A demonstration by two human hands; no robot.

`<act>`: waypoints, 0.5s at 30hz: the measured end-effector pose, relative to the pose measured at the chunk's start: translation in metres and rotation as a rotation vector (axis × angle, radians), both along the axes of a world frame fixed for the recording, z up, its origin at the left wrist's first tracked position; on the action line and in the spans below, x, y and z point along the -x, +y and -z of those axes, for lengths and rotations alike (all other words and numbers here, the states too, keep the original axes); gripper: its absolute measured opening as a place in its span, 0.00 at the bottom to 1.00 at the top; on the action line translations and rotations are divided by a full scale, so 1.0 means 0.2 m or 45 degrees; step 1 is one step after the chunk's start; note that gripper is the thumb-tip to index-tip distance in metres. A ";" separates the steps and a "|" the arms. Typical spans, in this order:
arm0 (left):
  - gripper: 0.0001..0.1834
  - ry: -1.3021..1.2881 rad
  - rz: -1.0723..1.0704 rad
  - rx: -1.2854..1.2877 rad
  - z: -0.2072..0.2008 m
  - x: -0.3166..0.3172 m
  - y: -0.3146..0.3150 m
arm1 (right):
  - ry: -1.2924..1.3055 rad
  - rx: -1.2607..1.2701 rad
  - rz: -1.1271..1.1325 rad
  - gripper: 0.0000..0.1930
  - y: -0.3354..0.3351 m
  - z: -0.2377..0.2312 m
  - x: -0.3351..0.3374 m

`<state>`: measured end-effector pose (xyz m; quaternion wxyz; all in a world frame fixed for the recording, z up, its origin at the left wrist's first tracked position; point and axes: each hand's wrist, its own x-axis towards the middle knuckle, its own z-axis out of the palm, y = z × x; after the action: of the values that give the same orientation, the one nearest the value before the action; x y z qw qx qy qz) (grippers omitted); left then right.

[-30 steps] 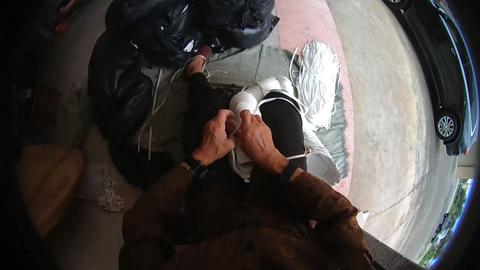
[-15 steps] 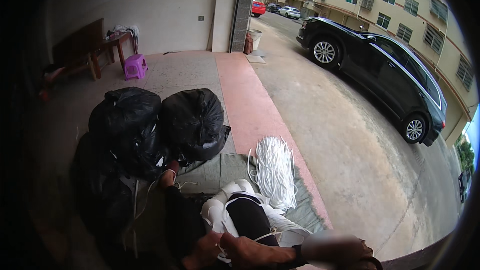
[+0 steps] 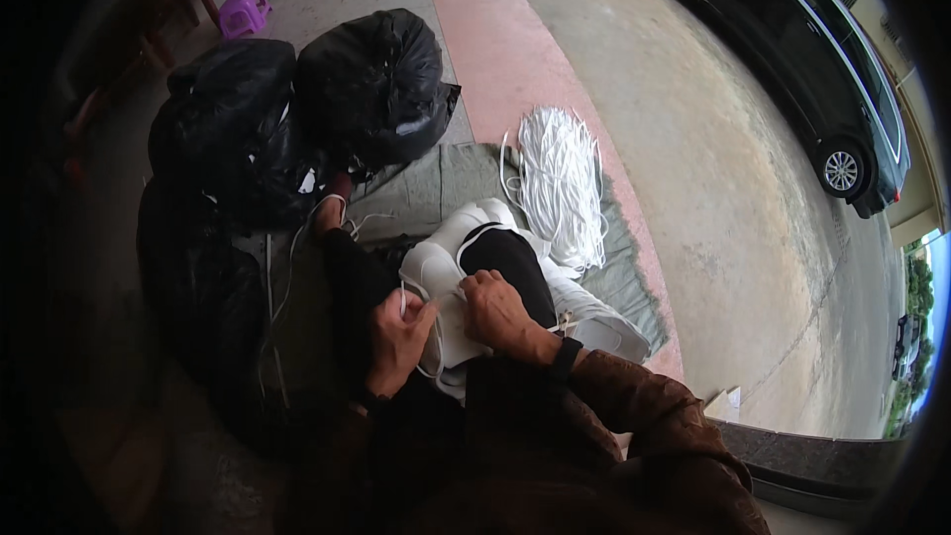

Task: The recorder is lacing a series of white sneakers while sitting on an outdoor porch.

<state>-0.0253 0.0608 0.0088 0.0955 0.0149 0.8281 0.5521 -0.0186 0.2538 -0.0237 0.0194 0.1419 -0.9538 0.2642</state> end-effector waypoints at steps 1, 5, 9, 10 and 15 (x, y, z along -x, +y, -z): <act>0.16 -0.001 0.071 0.179 0.01 0.06 0.05 | -0.013 -0.013 0.041 0.15 -0.02 0.01 0.01; 0.16 0.233 0.188 0.446 0.14 0.08 0.15 | -0.058 -0.013 -0.017 0.10 -0.04 0.05 0.06; 0.14 0.206 0.259 0.493 0.19 0.05 0.13 | -0.130 -0.023 -0.139 0.11 -0.01 0.08 0.05; 0.14 0.295 0.274 0.474 0.20 0.04 0.12 | -0.058 -0.002 -0.188 0.10 -0.02 0.07 0.05; 0.10 0.537 0.285 0.439 0.18 -0.03 0.12 | -0.059 -0.042 -0.134 0.08 -0.01 0.01 -0.02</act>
<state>-0.0191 0.0855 -0.0281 -0.0172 0.2040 0.9046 0.3739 -0.0151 0.2527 -0.0257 -0.0189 0.1859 -0.9494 0.2524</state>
